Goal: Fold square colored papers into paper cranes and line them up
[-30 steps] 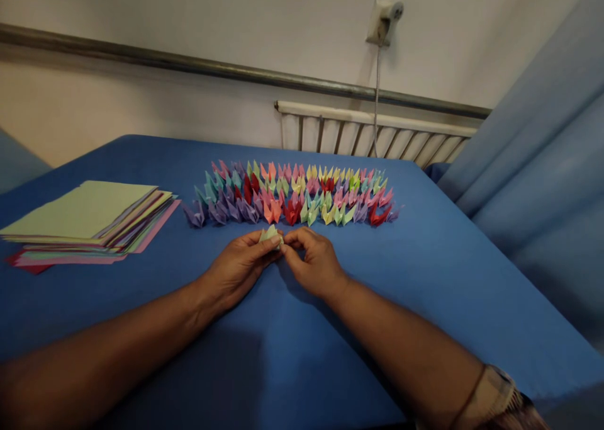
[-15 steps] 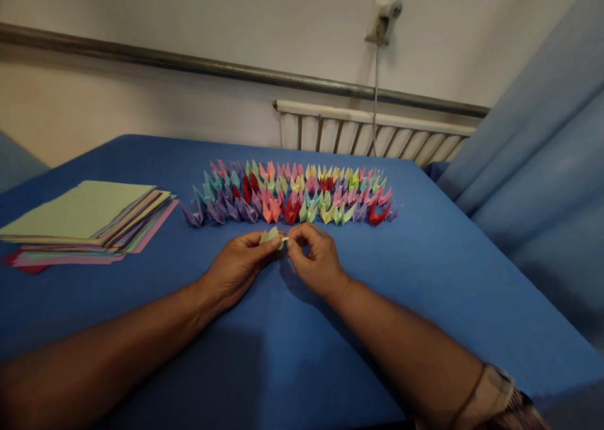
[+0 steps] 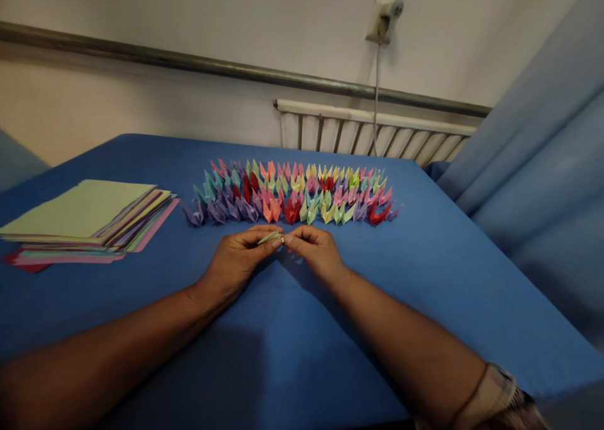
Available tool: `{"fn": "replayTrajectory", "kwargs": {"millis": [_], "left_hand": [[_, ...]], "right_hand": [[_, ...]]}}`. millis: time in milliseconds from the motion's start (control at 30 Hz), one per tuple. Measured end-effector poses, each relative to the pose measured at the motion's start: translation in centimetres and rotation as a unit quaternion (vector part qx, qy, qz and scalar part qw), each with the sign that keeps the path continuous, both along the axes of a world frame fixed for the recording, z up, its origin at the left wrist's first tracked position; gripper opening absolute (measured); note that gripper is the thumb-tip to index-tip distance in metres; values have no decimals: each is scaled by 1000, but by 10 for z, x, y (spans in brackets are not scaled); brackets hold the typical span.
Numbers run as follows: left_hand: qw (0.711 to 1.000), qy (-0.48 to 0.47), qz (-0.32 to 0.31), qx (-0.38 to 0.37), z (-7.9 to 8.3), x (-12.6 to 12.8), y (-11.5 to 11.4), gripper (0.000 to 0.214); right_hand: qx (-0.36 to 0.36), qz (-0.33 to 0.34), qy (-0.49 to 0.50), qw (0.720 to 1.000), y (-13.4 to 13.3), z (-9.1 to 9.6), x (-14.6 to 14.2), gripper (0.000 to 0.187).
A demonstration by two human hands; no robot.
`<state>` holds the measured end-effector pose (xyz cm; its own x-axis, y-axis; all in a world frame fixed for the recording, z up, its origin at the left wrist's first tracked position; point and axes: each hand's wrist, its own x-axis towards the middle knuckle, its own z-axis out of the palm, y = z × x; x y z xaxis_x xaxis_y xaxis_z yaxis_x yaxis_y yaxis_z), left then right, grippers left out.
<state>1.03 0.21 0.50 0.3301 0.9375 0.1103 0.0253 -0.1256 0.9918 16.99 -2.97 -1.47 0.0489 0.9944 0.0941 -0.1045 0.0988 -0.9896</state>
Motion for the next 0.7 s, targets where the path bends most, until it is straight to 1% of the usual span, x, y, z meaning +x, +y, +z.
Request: {"fn": "replayTrajectory", "kwargs": {"millis": [167,300,500,600,700], "left_hand": [[1000,15,-3,21,0,-1,0,7],[999,17,-17,27,-2,-1,-1,8],[999,26,-25,27,-1,-1,0,9],[1000,14,-25,-2,-1,1,-1,11],[997,-21,-26,-65,-2,2,-2,14]], "right_hand": [[-23,9,32,999,0,1,-1,21],[-52,37,72,995,0,0,-1,16],[-103,69,90,988,3,0,3,16],[-109,73,91,987,3,0,4,16],[-108,81,90,987,3,-1,4,15]]}}
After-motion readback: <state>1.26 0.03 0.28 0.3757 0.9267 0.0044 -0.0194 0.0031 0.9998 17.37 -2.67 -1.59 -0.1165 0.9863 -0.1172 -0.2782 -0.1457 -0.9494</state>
